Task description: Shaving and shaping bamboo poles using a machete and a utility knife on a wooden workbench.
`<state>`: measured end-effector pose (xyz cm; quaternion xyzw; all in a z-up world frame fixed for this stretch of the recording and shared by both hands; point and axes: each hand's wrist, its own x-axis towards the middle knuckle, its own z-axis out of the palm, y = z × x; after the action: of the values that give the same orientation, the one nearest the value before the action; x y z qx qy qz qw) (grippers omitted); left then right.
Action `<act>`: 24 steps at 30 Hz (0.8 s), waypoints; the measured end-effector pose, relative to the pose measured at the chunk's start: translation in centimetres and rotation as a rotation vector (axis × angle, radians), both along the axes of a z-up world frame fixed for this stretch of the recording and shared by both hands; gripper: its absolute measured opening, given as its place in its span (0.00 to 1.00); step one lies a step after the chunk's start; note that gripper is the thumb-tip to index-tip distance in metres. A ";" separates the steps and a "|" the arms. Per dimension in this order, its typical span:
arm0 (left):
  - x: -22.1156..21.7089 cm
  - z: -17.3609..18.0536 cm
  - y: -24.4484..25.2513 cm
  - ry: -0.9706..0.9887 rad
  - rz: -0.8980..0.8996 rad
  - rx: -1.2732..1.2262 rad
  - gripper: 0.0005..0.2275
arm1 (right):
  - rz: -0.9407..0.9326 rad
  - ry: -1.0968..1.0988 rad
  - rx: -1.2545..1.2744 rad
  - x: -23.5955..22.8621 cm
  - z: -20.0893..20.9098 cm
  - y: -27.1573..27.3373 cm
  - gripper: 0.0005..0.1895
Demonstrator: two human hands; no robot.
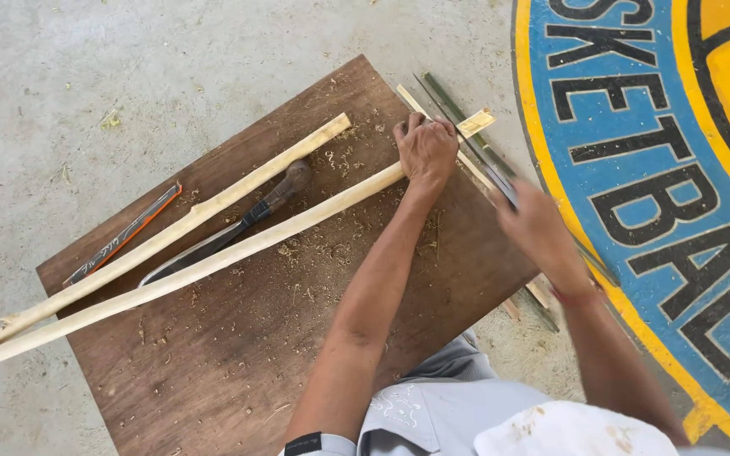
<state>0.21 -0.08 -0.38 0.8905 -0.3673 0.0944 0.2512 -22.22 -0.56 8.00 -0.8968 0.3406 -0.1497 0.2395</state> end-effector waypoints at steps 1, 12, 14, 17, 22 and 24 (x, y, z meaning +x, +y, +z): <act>0.5 -0.6 -0.2 0.000 0.008 0.002 0.25 | 0.008 0.000 0.002 -2.2 1.8 1.5 0.20; 0.4 -1.9 -0.9 -0.130 0.006 -0.062 0.24 | 0.015 -0.098 0.036 2.7 -2.7 -1.5 0.18; 0.3 -1.3 -0.7 -0.103 0.004 -0.033 0.25 | 0.027 -0.123 -0.006 4.6 -2.4 -1.8 0.18; -0.3 -0.9 -0.6 -0.035 -0.017 -0.022 0.26 | -0.001 -0.101 -0.013 2.5 -1.3 -0.7 0.18; 0.4 -1.1 -0.7 -0.033 0.005 -0.022 0.26 | -0.099 0.051 0.129 -7.4 4.5 4.3 0.16; 0.4 -1.0 -0.6 -0.036 0.006 0.020 0.25 | -0.152 0.125 0.149 -9.7 4.4 4.9 0.16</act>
<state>0.59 -0.65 -1.40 0.8922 -0.3702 0.1076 0.2353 -31.95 4.37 12.36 -0.8558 0.4319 -0.0855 0.2716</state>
